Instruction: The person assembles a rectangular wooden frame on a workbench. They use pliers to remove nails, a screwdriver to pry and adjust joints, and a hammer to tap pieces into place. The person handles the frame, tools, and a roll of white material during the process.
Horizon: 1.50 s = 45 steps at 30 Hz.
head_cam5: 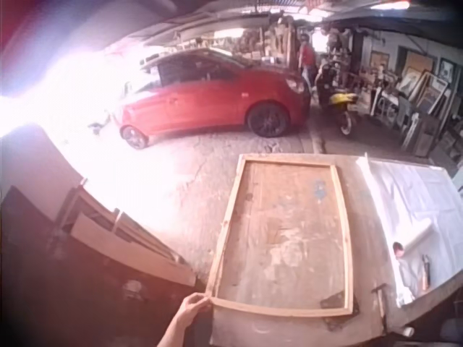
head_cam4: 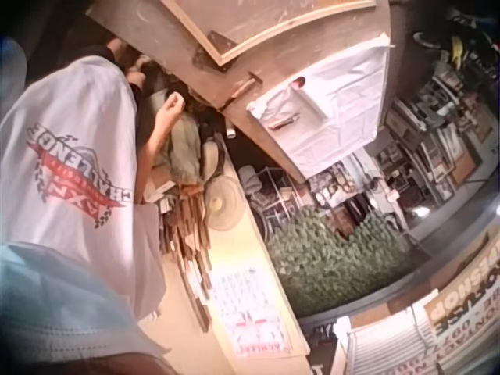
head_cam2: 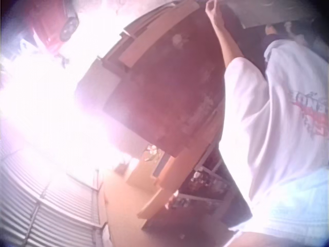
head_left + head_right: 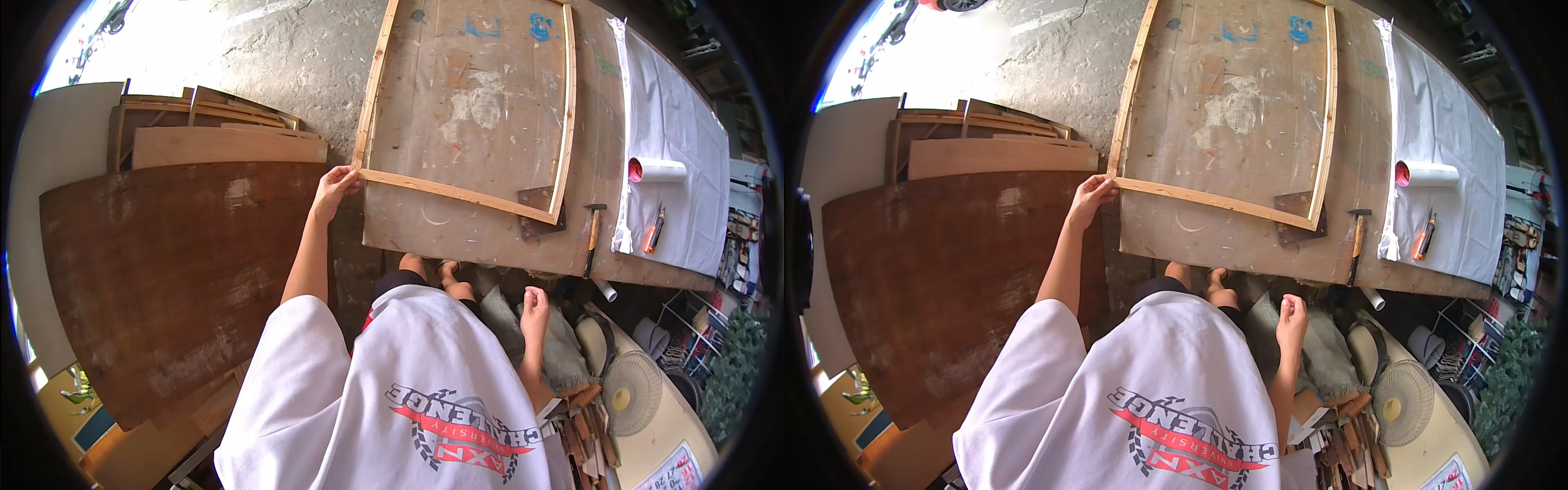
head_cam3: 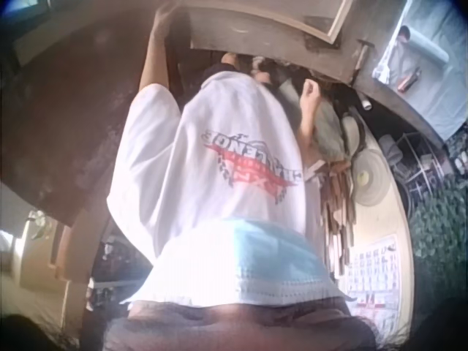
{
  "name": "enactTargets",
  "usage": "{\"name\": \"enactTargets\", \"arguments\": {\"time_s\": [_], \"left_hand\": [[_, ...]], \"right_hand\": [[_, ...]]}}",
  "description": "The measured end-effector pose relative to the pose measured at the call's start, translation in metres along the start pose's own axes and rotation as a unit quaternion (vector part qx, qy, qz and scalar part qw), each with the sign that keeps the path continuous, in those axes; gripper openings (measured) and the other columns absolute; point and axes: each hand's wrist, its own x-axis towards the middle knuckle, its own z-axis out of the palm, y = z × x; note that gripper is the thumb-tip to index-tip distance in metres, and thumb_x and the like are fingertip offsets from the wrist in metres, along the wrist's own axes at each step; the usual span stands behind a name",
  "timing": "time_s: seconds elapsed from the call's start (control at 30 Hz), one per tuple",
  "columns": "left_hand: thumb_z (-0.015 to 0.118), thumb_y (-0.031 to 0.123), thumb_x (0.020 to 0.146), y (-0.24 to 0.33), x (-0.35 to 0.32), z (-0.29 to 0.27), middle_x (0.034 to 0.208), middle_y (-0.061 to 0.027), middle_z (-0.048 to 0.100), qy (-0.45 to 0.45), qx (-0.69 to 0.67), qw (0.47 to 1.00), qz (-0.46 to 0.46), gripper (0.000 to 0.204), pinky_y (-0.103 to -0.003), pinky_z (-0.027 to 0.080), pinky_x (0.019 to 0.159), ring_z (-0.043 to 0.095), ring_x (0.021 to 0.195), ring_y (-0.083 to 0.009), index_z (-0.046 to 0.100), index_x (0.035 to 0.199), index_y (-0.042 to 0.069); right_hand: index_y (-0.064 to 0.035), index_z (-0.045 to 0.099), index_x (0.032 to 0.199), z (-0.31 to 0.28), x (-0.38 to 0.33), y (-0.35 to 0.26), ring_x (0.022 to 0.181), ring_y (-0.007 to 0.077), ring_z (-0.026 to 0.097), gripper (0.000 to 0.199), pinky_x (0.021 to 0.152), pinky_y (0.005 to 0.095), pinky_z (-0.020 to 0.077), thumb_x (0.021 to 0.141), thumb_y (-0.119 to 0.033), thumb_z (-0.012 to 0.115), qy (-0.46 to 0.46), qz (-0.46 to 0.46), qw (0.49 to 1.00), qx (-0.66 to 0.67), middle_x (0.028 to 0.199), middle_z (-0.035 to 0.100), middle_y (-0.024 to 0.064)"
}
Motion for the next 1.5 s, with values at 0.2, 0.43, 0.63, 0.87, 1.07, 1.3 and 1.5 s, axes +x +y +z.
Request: {"name": "enactTargets", "arguments": {"time_s": [0.2,0.43,0.63,0.87,1.07,1.3,1.5], "left_hand": [[0.071,0.023,0.100,0.037,-0.036,0.008,0.100,-0.0039,0.073,-0.035,-0.046,0.994,0.092,0.025,-0.027,0.056,0.085,0.069,0.091,-0.0110,0.066,0.112,0.001],[0.072,0.012,0.099,0.106,-0.101,0.062,0.107,-0.0080,0.072,0.042,-0.133,0.974,0.181,0.025,-0.031,0.057,0.089,0.069,0.096,-0.0128,0.062,0.117,-0.003],[0.069,0.003,0.098,0.175,-0.151,0.125,0.102,-0.0103,0.074,0.092,-0.216,0.945,0.226,0.020,-0.026,0.057,0.081,0.070,0.088,-0.0117,0.058,0.112,-0.003],[0.077,-0.001,0.089,0.227,-0.188,0.173,0.107,-0.0103,0.071,0.022,-0.243,0.926,0.287,0.028,-0.032,0.060,0.093,0.071,0.099,-0.0153,0.057,0.109,-0.002],[0.079,-0.005,0.084,0.236,-0.205,0.192,0.110,-0.0146,0.072,-0.018,-0.102,0.927,0.359,0.032,-0.037,0.061,0.097,0.072,0.103,-0.0189,0.058,0.108,-0.005],[0.085,-0.001,0.079,0.231,-0.217,0.200,0.105,-0.0131,0.073,-0.031,0.037,0.884,0.464,0.036,-0.034,0.062,0.093,0.075,0.098,-0.0190,0.062,0.107,-0.007],[0.088,0.011,0.075,0.228,-0.223,0.208,0.093,-0.0125,0.073,0.010,0.093,0.839,0.536,0.038,-0.034,0.060,0.068,0.075,0.078,-0.0274,0.066,0.104,-0.001]], "right_hand": [[-0.0026,0.068,0.113,0.004,0.010,-0.067,0.080,0.0241,0.061,0.019,0.074,0.0379,0.0515,0.105,-0.018,0.058,-0.004,-0.029,1.000,0.002,0.101,0.065,0.0120],[0.0010,0.062,0.124,-0.015,0.042,-0.172,0.108,0.0349,0.061,0.025,0.095,0.0431,0.0489,0.101,-0.010,0.061,0.165,-0.227,0.955,-0.096,0.118,0.062,0.0179],[-0.0058,0.060,0.138,-0.034,0.056,-0.233,0.124,0.0345,0.054,0.061,0.106,0.0504,0.0392,0.089,-0.035,0.081,0.265,-0.341,0.876,-0.216,0.133,0.058,0.0144],[-0.0076,0.062,0.137,-0.066,0.061,-0.257,0.118,0.0300,0.060,0.053,0.104,0.0464,0.0368,0.095,-0.038,0.073,0.282,-0.346,0.846,-0.291,0.130,0.066,0.0093],[-0.0091,0.067,0.122,-0.058,0.056,-0.250,0.112,0.0286,0.062,0.033,0.101,0.0459,0.0403,0.094,-0.024,0.073,0.206,-0.343,0.875,-0.271,0.115,0.068,0.0064],[0.0021,0.067,0.114,-0.085,0.058,-0.329,0.097,0.0212,0.070,0.028,0.087,0.0342,0.0535,0.105,-0.025,0.064,0.148,-0.320,0.924,0.147,0.101,0.072,0.0137],[0.0018,0.064,0.120,-0.083,0.073,-0.427,0.094,0.0139,0.070,0.027,0.085,0.0277,0.0537,0.100,-0.015,0.071,0.066,-0.345,0.907,0.233,0.098,0.072,0.0085]]}}
